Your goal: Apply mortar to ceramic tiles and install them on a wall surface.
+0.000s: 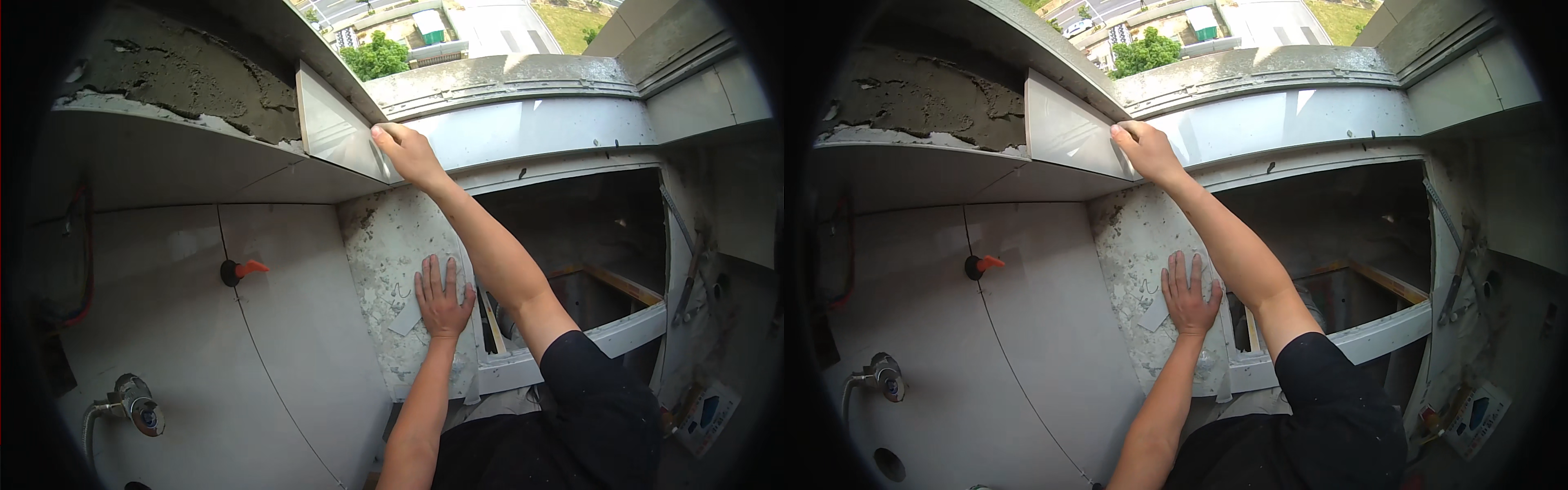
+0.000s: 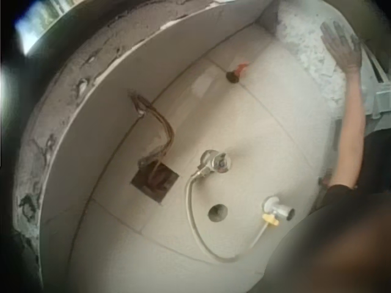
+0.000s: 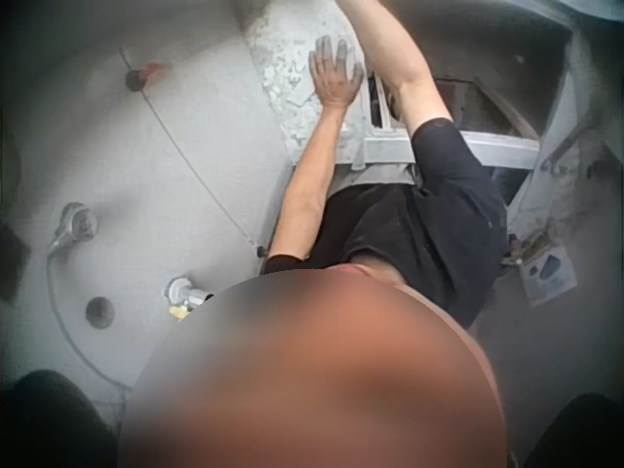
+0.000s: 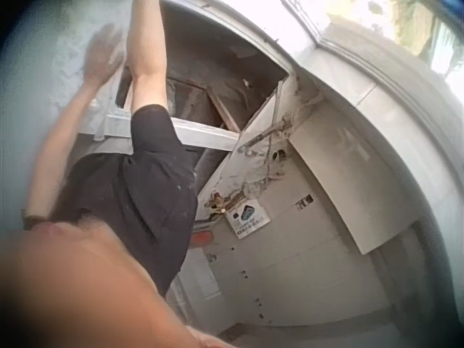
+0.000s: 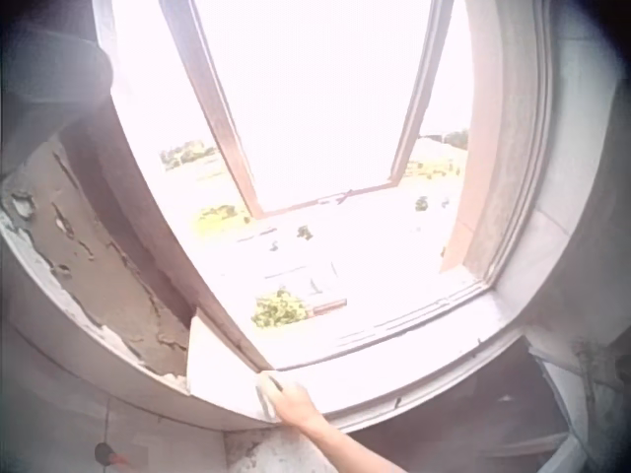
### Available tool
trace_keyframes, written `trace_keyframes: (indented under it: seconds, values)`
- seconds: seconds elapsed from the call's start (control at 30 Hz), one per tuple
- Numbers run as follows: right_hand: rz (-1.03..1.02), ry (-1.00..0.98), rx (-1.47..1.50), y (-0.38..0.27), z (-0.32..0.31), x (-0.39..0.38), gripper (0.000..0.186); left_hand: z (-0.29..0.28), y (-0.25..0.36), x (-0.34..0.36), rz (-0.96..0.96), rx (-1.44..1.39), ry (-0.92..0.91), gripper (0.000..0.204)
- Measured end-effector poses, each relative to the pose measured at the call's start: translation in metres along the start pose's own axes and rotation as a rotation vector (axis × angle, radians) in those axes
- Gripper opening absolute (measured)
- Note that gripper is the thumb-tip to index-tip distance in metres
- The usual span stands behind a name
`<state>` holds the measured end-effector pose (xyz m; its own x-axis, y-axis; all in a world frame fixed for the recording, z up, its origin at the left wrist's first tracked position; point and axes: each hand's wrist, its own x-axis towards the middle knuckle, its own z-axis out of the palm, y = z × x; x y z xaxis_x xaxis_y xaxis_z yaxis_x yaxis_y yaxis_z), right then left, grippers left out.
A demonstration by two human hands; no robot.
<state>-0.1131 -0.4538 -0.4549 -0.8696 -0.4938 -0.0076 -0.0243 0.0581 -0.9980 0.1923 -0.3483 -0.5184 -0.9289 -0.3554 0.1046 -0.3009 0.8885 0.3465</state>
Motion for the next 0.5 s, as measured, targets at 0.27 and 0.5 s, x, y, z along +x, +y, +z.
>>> trace_keyframes:
  seconds: [0.27,0.5]
  values:
    - [-0.056,0.095,0.01,0.008,-0.005,0.018,0.042,0.01,0.018,0.007,0.011,0.041,0.022,0.069]
    - [-0.043,0.201,0.047,0.014,0.009,0.015,0.035,0.009,0.017,0.003,0.011,0.035,-0.007,0.077]
